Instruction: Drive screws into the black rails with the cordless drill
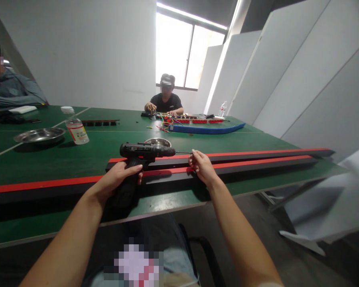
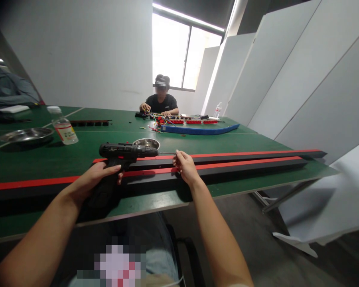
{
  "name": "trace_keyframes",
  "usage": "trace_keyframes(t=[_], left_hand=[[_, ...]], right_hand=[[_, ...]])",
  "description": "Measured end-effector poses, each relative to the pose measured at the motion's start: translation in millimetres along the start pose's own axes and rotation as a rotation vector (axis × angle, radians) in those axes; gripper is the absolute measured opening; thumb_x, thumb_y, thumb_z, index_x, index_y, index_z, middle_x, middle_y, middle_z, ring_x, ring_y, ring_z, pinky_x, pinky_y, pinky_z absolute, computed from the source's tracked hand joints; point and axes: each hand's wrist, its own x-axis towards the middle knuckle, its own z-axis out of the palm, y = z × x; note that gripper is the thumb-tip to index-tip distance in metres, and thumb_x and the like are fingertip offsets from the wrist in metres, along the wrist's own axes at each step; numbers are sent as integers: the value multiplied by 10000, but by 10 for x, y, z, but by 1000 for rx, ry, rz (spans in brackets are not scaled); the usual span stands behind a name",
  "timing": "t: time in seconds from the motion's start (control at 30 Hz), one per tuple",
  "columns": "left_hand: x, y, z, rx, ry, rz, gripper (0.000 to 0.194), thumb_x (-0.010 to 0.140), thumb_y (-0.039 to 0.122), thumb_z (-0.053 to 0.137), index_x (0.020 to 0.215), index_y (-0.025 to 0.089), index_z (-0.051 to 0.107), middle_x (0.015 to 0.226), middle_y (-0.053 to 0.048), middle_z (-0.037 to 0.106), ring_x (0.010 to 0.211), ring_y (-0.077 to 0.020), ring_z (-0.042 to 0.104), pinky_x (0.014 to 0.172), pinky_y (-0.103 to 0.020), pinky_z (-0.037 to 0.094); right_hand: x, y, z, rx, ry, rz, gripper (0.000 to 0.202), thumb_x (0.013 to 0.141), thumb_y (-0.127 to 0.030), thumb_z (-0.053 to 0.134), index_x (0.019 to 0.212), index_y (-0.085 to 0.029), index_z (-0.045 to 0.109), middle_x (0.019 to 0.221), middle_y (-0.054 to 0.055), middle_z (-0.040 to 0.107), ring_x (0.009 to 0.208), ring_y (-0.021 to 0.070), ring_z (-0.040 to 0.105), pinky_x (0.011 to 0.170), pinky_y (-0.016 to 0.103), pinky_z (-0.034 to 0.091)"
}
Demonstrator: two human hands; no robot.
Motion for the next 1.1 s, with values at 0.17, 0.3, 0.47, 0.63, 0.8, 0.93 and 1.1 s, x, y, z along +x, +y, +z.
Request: trace_keyframes(t=[0.17,0.3,0.47,0.63,0.8,0.93,1.1], left_hand=[[22,-19,8,60,6,40,339,782,459,763,796,127,700,727,-88,693,629,-182,642,584,-266,509],[14,92,30,153,45,114,347,756,473,771,780,135,695,705,-94,691,591,-199,636,549,-283,502],[-150,574,-117,382,82,60,386,716,508,796,739,134,701,634,-77,674,523,-186,600,481,-264,464],[-394,1153,-357,653,146,-40,509,685,527,834,943,101,733,715,-95,710,550,-201,625,460,-257,447],[-487,1433,-427,832,213,-58,468,614,433,903,923,109,768,734,-74,701,596,-200,642,493,-244,461],[-390,1551,-386,911,167,-8,401,584,356,924,877,125,776,733,-57,703,608,-179,623,527,-221,432],[-209,1770,-131,1341,78,129,483,695,498,836,960,100,767,715,-60,657,664,-189,607,658,-250,399]], right_hand=[[34,56,-2,-56,25,-47,497,744,-651,764,716,-206,544,624,-23,536,520,79,457,400,176,302],[64,115,-21,-105,26,-65,507,747,-673,746,706,-211,542,624,-26,532,516,84,443,427,194,335],[43,131,-7,-215,25,-121,460,779,-640,737,718,-203,606,670,-2,564,574,106,475,487,217,394],[22,116,-4,-272,-16,-152,413,827,-598,712,759,-201,624,702,7,568,620,126,488,545,241,461],[4,90,-4,-246,-42,-134,434,811,-619,714,761,-197,628,716,10,581,620,125,499,545,238,479],[-18,72,15,-219,-39,-119,435,801,-625,719,769,-200,633,707,7,573,611,129,501,533,247,500],[-13,81,16,-231,-46,-113,431,803,-622,720,769,-201,637,694,9,582,607,128,510,542,246,489]])
